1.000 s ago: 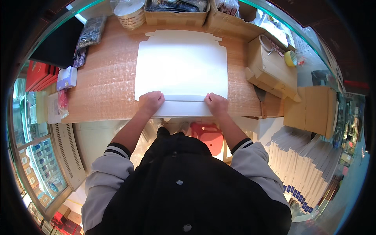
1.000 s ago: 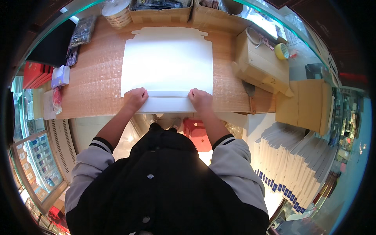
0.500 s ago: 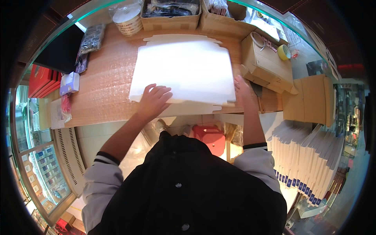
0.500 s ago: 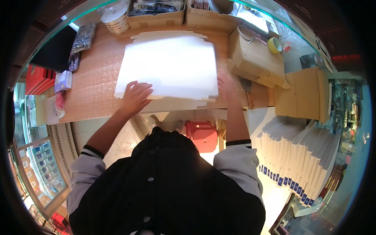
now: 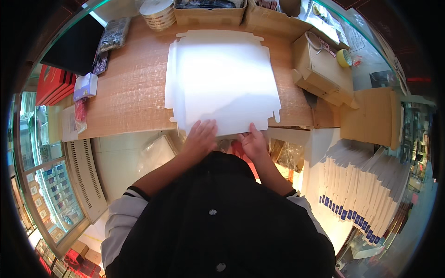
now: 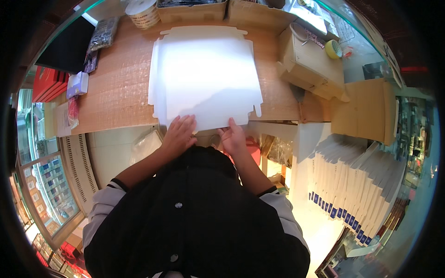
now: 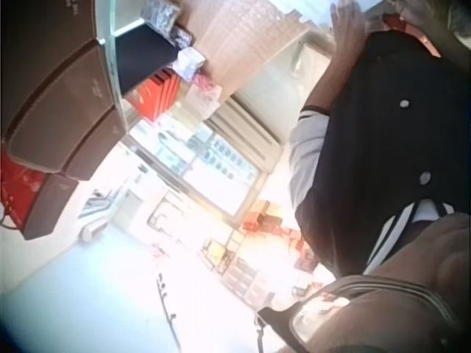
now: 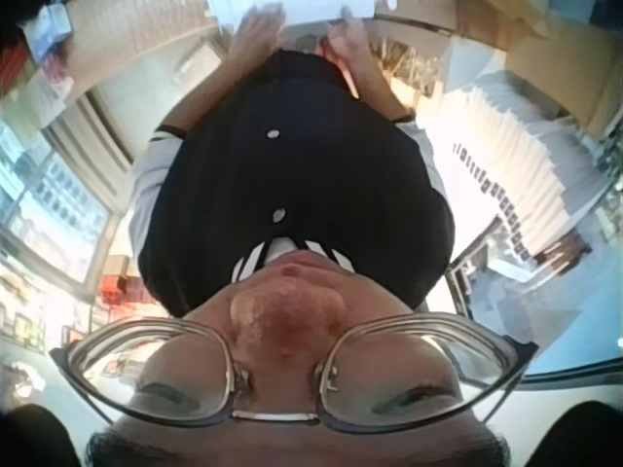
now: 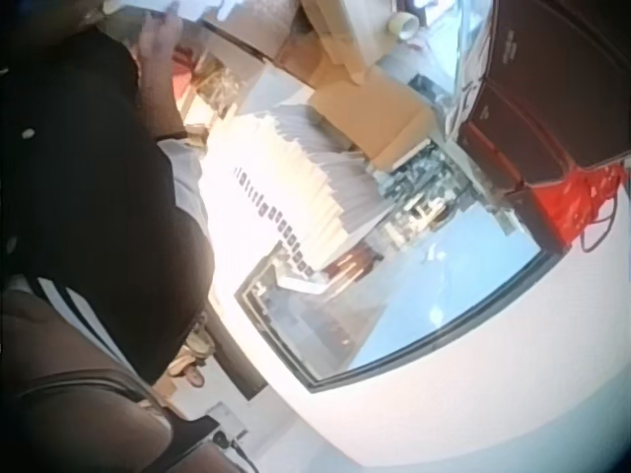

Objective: The person assembles white cardboard boxes by folding and interlocking the flaps on a wooden workbench. They repeatedly pick up flat-packed boxes, fold the side and bottom flaps into place, and stack the completed boxes. The person also places some finished boxes into a clear plastic bag.

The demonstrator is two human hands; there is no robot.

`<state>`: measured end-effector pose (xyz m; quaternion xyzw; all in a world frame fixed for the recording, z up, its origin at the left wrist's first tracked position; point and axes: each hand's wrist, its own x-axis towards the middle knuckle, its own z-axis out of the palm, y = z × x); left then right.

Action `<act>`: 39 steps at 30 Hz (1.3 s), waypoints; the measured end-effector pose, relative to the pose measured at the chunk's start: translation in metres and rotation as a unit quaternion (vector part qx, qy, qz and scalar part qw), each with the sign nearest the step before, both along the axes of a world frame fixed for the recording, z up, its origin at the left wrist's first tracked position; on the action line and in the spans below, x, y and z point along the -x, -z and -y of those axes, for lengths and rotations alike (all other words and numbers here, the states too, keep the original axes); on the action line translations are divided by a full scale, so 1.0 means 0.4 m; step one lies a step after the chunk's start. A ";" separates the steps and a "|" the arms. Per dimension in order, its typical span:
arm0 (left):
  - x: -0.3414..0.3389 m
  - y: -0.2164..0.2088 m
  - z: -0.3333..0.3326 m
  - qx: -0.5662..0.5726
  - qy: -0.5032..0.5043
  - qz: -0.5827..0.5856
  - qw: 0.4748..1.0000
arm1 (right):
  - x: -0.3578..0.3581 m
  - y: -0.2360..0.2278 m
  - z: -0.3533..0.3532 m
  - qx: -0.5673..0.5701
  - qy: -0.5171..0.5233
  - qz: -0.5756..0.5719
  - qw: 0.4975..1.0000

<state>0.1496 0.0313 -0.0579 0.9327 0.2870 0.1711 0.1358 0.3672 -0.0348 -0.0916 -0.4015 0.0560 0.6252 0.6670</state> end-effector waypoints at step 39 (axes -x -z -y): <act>0.001 0.113 -0.206 -0.093 0.076 -0.145 0.982 | 0.044 0.023 -0.221 -0.281 -0.285 0.853 0.334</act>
